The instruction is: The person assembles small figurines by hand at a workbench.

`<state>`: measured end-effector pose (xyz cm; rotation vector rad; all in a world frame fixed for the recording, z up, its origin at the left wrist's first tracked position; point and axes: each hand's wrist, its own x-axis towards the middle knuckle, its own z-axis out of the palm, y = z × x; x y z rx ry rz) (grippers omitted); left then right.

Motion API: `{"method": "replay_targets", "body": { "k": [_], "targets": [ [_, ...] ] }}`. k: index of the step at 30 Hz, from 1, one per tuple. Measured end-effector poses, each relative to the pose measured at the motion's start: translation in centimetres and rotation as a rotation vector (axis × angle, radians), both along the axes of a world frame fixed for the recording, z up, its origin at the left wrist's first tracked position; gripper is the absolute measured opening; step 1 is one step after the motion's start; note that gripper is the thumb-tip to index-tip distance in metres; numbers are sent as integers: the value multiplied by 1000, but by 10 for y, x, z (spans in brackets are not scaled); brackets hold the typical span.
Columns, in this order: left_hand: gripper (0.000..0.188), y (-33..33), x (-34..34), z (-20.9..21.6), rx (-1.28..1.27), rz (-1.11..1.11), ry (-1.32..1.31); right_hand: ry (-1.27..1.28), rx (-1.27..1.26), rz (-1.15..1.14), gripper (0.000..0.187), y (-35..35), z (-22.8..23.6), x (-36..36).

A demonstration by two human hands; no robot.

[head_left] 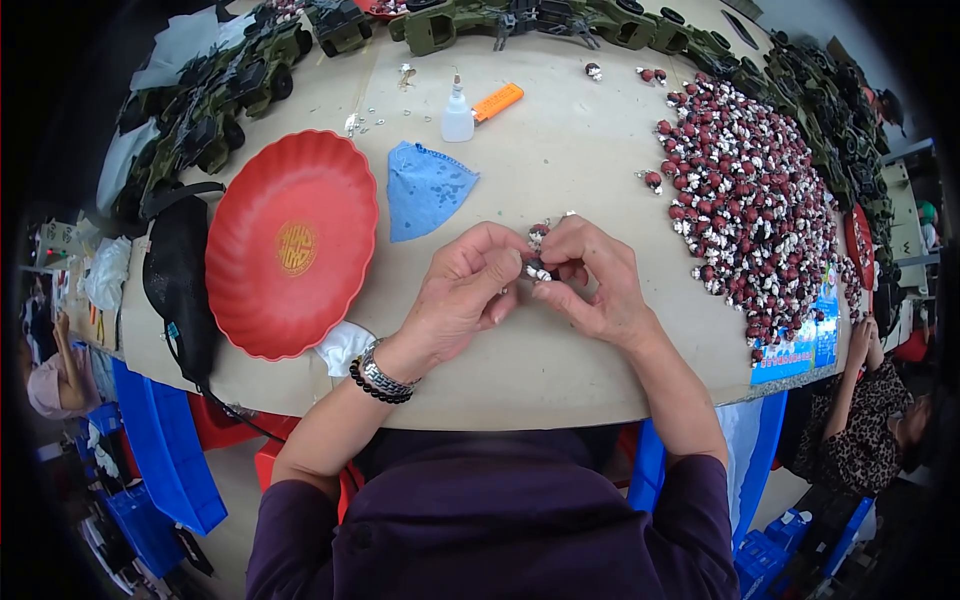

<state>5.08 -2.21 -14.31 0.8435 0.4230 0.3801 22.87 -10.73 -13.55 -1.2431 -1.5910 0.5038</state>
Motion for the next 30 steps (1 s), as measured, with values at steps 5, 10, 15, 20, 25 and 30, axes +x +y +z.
{"method": "replay_targets", "body": {
  "k": [5,10,15,20,25,30],
  "targets": [
    [15,0,1,2,147,99,-10,-10,45,-14,23,0,-1,-1],
    [14,1,0,2,128,97,-19,-106,72,-39,22,0,-2,-4],
    [15,2,1,0,86,88,-59,-147,90,-59,25,1,-1,-5],
    [18,-3,3,6,86,94,-1,-203,161,-52,26,3,-7,0],
    [17,3,-2,6,40,115,-47,-84,153,-100,19,1,15,13],
    [21,22,-5,2,-227,247,-283,-103,-9,-352,17,1,19,46]
  ]
}}
